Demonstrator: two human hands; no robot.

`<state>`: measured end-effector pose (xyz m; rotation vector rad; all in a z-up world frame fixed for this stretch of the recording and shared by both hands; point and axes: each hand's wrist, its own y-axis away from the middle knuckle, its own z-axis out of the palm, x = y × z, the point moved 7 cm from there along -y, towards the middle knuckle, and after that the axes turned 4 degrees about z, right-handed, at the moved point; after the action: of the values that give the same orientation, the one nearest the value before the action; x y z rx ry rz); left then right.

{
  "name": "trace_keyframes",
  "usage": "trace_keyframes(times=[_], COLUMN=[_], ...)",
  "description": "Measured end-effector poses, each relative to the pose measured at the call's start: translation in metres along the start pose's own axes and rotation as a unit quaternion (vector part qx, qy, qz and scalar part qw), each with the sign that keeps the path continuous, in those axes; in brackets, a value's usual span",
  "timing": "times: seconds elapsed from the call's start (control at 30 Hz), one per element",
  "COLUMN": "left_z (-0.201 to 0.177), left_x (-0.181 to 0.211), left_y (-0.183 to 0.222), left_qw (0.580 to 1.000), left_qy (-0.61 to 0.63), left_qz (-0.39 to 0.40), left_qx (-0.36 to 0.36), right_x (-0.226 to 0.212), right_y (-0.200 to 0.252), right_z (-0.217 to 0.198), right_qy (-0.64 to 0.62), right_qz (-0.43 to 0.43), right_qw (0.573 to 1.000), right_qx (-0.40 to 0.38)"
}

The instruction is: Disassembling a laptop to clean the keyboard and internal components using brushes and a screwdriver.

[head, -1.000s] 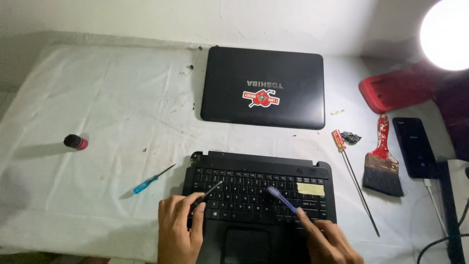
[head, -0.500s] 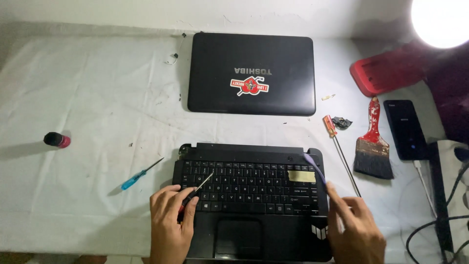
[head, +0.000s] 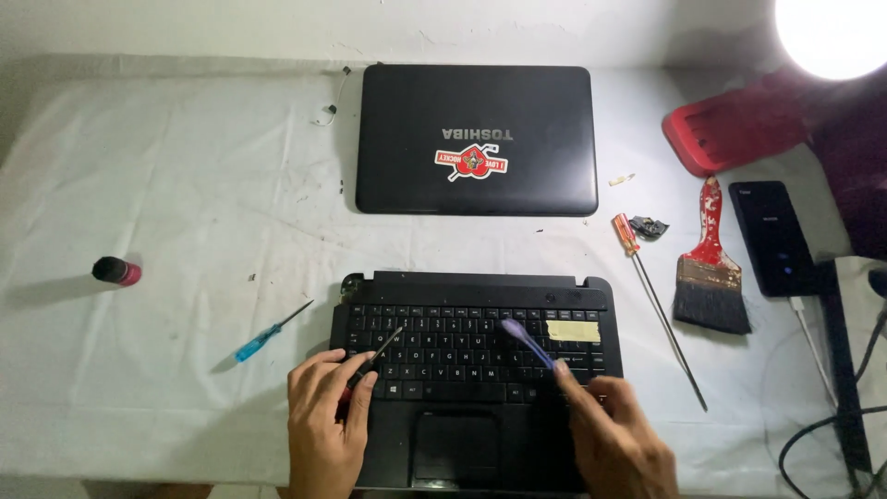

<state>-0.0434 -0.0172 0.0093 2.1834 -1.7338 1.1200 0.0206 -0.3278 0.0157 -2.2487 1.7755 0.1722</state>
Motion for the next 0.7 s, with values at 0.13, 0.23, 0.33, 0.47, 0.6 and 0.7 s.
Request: trace_keyframes(times=[0.13,0.23,0.33,0.47,0.6,0.7], left_z=[0.0,-0.001,-0.005,-0.005,-0.002,0.005], left_x=[-0.002,0.001,0.005,0.002,-0.003,-0.016], left_y=[0.002,-0.002,-0.003,0.001,0.002,0.011], left_qw=[1.0,1.0,0.999,1.0,1.0,0.999], left_qy=[-0.004,0.003,0.015,0.019,0.012,-0.002], left_qz=[-0.001,0.006,0.027,0.013,0.006,-0.042], left_qx=[0.002,0.004,0.018,0.021,0.019,0.0], right_x=[0.025,-0.006,-0.01,-0.003,-0.044,0.017], right_y=[-0.007,0.001,0.001,-0.001,0.011,0.009], right_z=[-0.021,-0.016,-0.003,-0.018,-0.012,-0.004], right_qy=[0.136,0.028,0.01,0.081,-0.075,0.075], right_qz=[0.104,0.003,0.014,0.05,0.002,0.055], right_qw=[0.982,0.996,1.0,0.993,0.996,0.995], right_qx=[0.073,0.083,0.005,0.07,-0.039,0.046])
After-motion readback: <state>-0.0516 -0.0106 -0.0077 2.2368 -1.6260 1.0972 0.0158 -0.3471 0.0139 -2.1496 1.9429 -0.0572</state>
